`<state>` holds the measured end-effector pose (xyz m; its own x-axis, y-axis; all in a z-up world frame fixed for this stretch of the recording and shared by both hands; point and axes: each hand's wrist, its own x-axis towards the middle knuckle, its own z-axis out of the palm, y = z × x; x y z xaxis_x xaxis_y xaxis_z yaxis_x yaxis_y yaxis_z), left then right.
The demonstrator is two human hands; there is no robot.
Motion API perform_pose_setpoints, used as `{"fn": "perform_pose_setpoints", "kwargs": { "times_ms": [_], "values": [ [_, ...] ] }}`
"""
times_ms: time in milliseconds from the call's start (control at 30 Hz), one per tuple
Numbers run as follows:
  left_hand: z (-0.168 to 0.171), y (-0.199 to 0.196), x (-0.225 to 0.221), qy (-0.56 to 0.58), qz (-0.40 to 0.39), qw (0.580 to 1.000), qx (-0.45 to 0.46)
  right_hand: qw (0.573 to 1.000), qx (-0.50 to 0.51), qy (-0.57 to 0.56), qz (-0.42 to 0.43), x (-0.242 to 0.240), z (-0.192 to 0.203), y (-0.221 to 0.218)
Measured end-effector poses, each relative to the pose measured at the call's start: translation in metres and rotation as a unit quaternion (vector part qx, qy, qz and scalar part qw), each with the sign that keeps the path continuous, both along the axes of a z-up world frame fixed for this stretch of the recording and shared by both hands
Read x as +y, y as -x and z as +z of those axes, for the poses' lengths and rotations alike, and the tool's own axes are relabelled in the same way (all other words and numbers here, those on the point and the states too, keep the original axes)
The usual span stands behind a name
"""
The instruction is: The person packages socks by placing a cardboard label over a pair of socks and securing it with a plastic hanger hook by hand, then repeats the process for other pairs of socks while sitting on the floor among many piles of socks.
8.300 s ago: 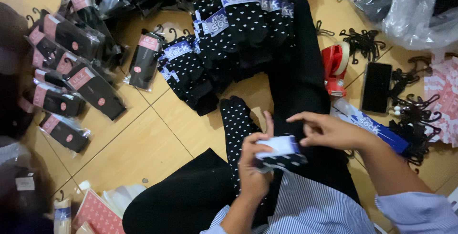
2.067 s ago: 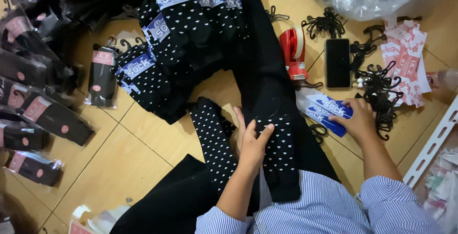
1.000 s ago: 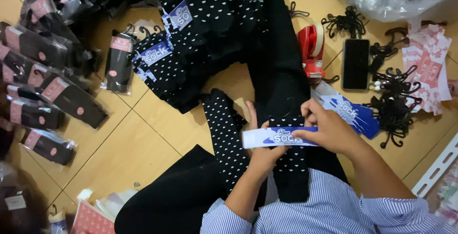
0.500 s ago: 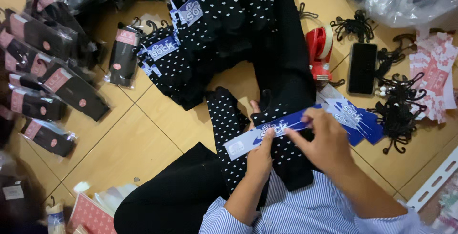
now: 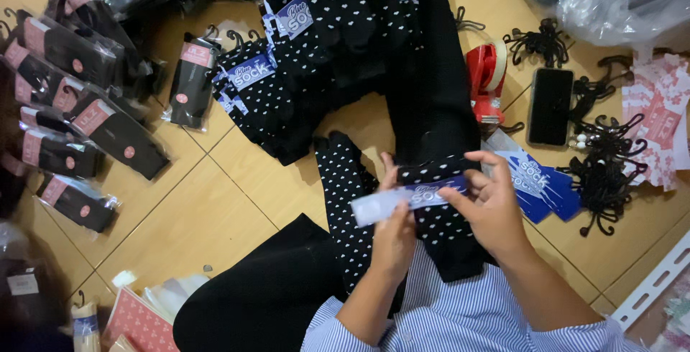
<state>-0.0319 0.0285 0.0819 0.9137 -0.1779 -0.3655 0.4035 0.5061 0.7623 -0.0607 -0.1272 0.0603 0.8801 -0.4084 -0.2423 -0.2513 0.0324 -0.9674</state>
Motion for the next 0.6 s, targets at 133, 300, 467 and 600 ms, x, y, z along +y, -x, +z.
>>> {"fn": "perform_pose_setpoints", "kwargs": {
  "times_ms": [133,300,467,600],
  "values": [
    [-0.078,0.031,0.024,-0.282,0.165,0.945,-0.031,0.985,0.137,0.096,-0.027,-0.005,0.030,-0.009],
    [-0.006,0.010,0.011,-0.295,-0.025,0.941,-0.163,0.993,0.088,0.074,-0.022,0.003,0.004,0.006],
    [-0.015,-0.001,-0.001,-0.279,-0.064,0.932,-0.221,0.998,0.068,0.003,-0.010,0.003,-0.005,0.007],
    [-0.022,-0.007,0.002,-0.168,-0.090,0.973,-0.130,0.991,-0.006,0.111,0.067,-0.041,-0.045,-0.005]
  ]
}}
